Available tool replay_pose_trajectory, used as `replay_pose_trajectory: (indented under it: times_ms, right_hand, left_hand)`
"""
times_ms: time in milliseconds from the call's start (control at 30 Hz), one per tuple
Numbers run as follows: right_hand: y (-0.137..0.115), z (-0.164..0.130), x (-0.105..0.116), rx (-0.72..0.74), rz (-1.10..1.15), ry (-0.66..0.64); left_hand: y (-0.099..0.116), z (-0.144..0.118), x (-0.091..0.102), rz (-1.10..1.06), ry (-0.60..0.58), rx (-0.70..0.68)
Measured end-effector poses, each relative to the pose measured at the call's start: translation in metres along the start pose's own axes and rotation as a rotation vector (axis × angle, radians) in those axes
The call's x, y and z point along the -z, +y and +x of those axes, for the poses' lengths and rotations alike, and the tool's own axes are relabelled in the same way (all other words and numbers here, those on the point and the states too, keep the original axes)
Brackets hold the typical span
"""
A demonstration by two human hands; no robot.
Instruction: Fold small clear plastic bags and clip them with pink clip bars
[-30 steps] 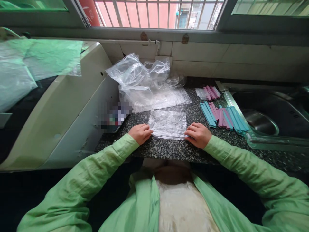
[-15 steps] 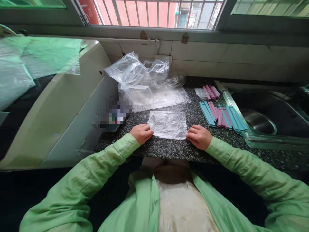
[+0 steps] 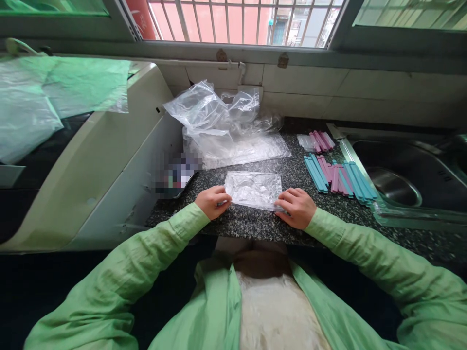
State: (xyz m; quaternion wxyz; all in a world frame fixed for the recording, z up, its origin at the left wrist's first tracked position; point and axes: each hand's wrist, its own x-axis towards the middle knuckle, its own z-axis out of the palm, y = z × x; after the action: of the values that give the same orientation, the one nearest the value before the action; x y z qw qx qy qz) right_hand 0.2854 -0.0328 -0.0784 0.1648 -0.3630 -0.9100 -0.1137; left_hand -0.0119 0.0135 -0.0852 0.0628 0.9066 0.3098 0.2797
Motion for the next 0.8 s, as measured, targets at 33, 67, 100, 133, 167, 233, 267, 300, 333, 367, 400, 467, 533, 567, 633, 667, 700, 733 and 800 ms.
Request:
replay_pose_trajectory:
  times_ms: [33,67,100,133,167,233,267,300,333,367,400,467,533,567,633,667,700,733,800]
  right_hand:
    - [0.0,0.0,0.001,-0.006,-0.002,0.002]
    - [-0.001,-0.001,0.002,-0.011,-0.001,0.004]
    - [-0.001,-0.001,0.003,-0.016,0.0,0.006]
    - [0.0,-0.002,0.002,-0.024,0.004,0.009]
    - [0.001,-0.002,0.002,-0.035,0.011,0.015]
    - [0.005,-0.004,-0.001,-0.058,0.054,0.037]
    - [0.009,-0.004,-0.004,-0.065,0.094,0.054]
    - [0.013,-0.004,-0.006,-0.07,0.145,0.071]
    - [0.017,-0.003,-0.009,-0.076,0.2,0.09]
    - [0.021,-0.001,-0.012,-0.088,0.254,0.107]
    - [0.025,0.001,-0.014,-0.108,0.302,0.118]
    - [0.033,0.006,-0.018,-0.17,0.381,0.114]
    - [0.038,0.012,-0.02,-0.244,0.442,0.087]
    - [0.04,0.016,-0.021,-0.283,0.465,0.07]
    - [0.043,0.021,-0.023,-0.366,0.492,0.041]
    - [0.044,0.024,-0.024,-0.412,0.499,0.025]
    - [0.045,0.027,-0.024,-0.464,0.506,0.008]
    - [0.046,0.029,-0.024,-0.521,0.514,-0.011]
    - [0.046,0.033,-0.024,-0.636,0.524,-0.059]
  left_hand:
    - [0.001,0.001,0.001,-0.043,0.021,0.019]
    - [0.002,0.002,0.002,-0.083,0.038,0.04]
    - [0.003,0.003,0.003,-0.118,0.047,0.06]
    - [0.004,0.005,0.004,-0.153,0.048,0.082]
    - [0.005,0.007,0.005,-0.187,0.042,0.107]
    - [0.006,0.01,0.007,-0.265,0.018,0.157]
    - [0.006,0.011,0.007,-0.306,0.003,0.178]
    - [0.005,0.012,0.007,-0.343,-0.011,0.2]
    - [0.004,0.013,0.007,-0.372,-0.023,0.224]
    - [0.003,0.014,0.006,-0.392,-0.035,0.252]
    - [0.001,0.015,0.005,-0.403,-0.047,0.286]
    - [-0.003,0.018,0.002,-0.408,-0.062,0.373]
    - [-0.008,0.022,-0.001,-0.404,-0.061,0.46]
    - [-0.01,0.024,-0.003,-0.404,-0.051,0.5]
    - [-0.015,0.03,-0.007,-0.418,-0.028,0.573]
    - [-0.017,0.033,-0.009,-0.433,-0.019,0.609]
    - [-0.019,0.035,-0.011,-0.454,-0.009,0.643]
    - [-0.021,0.037,-0.012,-0.474,0.0,0.673]
    - [-0.023,0.039,-0.016,-0.483,0.032,0.714]
